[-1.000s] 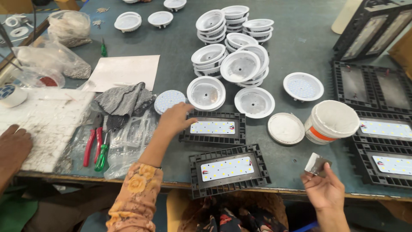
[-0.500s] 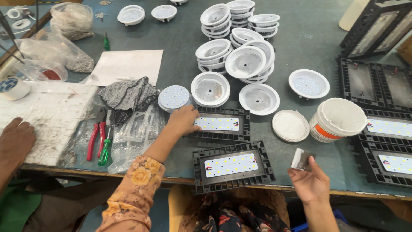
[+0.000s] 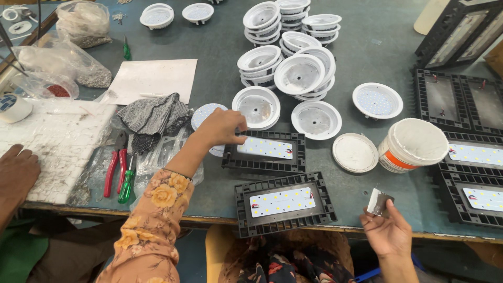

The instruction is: The person applies a white paste to the back of rectangular LED light modules using a metal spatula. They then place the modules into black plastic trays. The person repeats this process for multiple LED modules.

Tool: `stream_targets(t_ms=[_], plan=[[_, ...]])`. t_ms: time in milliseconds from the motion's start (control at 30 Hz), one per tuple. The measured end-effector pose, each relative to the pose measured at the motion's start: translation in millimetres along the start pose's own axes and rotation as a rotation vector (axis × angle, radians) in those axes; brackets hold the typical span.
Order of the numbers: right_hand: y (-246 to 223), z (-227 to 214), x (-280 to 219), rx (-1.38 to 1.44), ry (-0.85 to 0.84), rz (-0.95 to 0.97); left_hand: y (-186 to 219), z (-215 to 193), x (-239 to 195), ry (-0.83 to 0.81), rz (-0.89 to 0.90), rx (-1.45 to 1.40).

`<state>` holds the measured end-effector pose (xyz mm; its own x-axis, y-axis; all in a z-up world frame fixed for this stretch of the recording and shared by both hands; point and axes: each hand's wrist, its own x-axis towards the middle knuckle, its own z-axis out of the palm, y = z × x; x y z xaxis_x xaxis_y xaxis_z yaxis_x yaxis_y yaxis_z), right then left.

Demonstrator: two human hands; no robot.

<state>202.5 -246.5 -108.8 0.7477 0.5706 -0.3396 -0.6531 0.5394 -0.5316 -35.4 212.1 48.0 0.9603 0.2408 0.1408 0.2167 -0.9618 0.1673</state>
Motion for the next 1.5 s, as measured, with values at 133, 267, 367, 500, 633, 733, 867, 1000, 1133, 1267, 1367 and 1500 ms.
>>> stream_targets(t_ms=[133, 267, 367, 500, 633, 733, 867, 1000, 1133, 1267, 1367, 1500], plan=[[6, 9, 2, 0.038, -0.082, 0.009, -3, 0, -5, 0.224, 0.102, -0.159], [8, 11, -1, -0.006, -0.004, 0.018, -8, 7, -30, 0.295, -0.101, -0.232], [8, 9, -2, 0.010, -0.028, 0.029, 1, 22, -50, 0.224, -0.090, -0.137], [9, 5, -1, 0.007, -0.044, 0.015, 12, 47, -76, 0.223, -0.055, -0.186], [27, -4, -7, -0.045, -0.014, 0.066, 7, 58, -101, 0.355, -0.306, -0.455], [41, -12, -25, -0.068, 0.000, 0.166, 39, 63, -126, 0.334, -0.610, -0.694], [33, -22, -36, 0.020, -0.089, 0.107, 135, 75, -190, 0.427, -0.281, -0.771], [34, -23, -14, -0.011, -0.070, 0.088, 173, 83, -195, 0.183, -0.352, -0.498], [53, -20, 15, 0.092, -0.282, 0.172, 153, 84, -180, 0.154, -0.343, -0.538], [73, -9, 16, -0.008, -0.166, 0.222, 133, 77, -179, 0.123, -0.285, -0.586], [92, 0, 0, -0.023, -0.103, 0.293, 107, 62, -183, 0.111, -0.229, -0.536], [115, 18, -15, 0.060, -0.157, 0.335, 84, 40, -179, 0.025, -0.227, -0.387]])
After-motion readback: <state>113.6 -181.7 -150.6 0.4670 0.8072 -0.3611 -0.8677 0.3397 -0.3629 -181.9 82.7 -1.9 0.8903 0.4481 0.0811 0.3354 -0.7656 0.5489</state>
